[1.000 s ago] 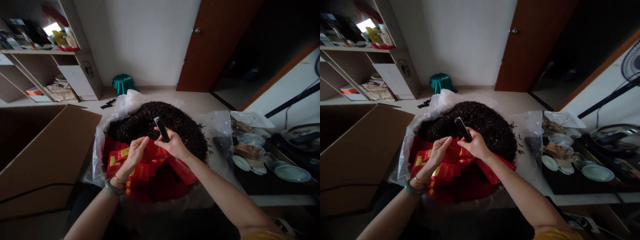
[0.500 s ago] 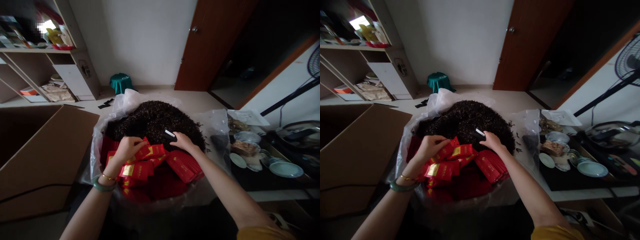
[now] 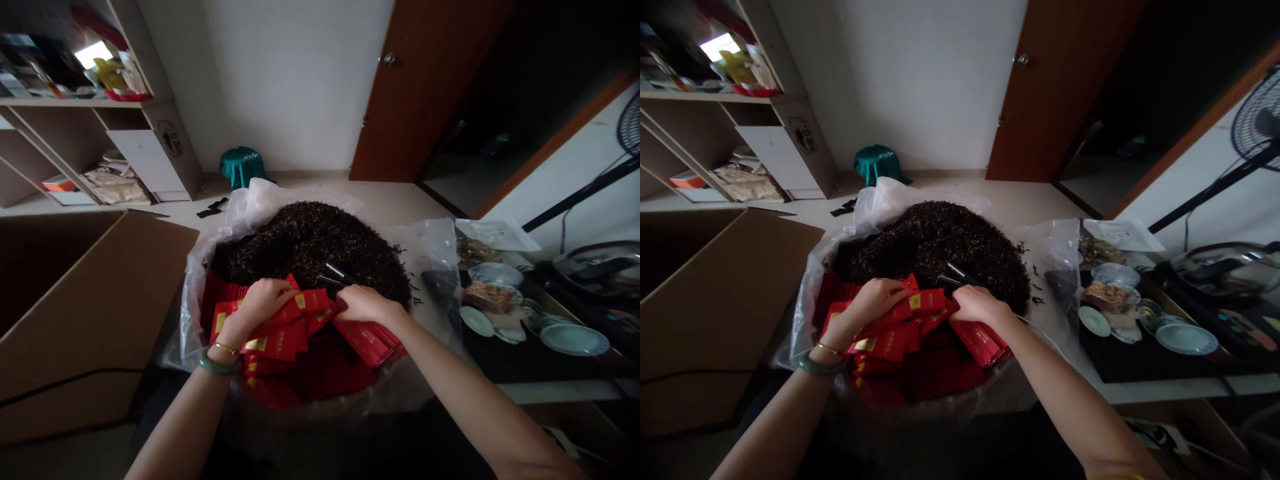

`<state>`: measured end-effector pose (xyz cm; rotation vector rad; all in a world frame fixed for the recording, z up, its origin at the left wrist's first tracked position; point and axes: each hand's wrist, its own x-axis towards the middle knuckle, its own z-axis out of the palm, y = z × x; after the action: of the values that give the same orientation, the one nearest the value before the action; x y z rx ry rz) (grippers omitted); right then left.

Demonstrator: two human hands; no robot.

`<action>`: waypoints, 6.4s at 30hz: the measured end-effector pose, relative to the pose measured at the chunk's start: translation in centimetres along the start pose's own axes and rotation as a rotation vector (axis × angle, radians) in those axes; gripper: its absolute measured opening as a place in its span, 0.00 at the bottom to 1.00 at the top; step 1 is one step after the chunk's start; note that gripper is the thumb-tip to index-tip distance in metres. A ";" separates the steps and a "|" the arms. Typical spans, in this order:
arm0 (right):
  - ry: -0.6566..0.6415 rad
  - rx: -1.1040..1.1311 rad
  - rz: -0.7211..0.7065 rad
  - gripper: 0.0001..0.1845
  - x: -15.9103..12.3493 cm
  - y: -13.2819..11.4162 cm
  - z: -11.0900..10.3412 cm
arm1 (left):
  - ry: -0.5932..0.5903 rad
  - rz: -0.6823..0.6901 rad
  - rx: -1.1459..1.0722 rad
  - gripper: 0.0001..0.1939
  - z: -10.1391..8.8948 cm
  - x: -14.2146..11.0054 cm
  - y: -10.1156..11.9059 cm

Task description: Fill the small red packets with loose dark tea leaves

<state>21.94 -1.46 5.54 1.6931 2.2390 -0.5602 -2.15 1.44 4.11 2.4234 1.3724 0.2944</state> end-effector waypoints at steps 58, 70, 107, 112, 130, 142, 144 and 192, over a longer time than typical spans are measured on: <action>-0.013 -0.152 0.170 0.35 -3.1 -3.0 2.4 | -0.239 0.298 -0.359 0.13 -2.1 -1.0 -0.1; -0.041 -0.129 0.121 0.09 -2.7 -1.4 0.6 | -0.122 0.138 -0.375 0.11 -2.2 -1.4 0.1; 1.626 0.328 -0.184 0.14 5.6 -8.3 1.0 | 0.798 -0.443 -1.584 0.16 0.0 -0.4 3.5; 1.459 0.451 -0.150 0.11 5.6 -7.6 0.2 | 0.737 -0.415 -1.521 0.16 0.2 -0.3 2.8; 0.360 1.331 -0.489 0.22 2.2 -6.6 -1.2 | 0.301 -0.222 -1.577 0.29 -1.3 -0.8 0.7; 0.095 1.752 -0.447 0.24 2.4 -7.1 0.6 | 0.463 -0.214 -1.118 0.31 -2.1 -0.6 -0.5; 0.079 1.780 -0.423 0.24 2.7 -7.2 0.5 | 0.674 -0.155 -0.767 0.28 -1.8 -0.6 -0.5; 0.345 1.153 -0.163 0.32 7.8 -3.0 -3.6 | 0.539 -0.031 0.027 0.17 -0.2 -0.2 -2.2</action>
<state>16.95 6.21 5.70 2.1621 2.4496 -2.0225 -4.07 2.36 3.46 2.4402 1.6236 0.9826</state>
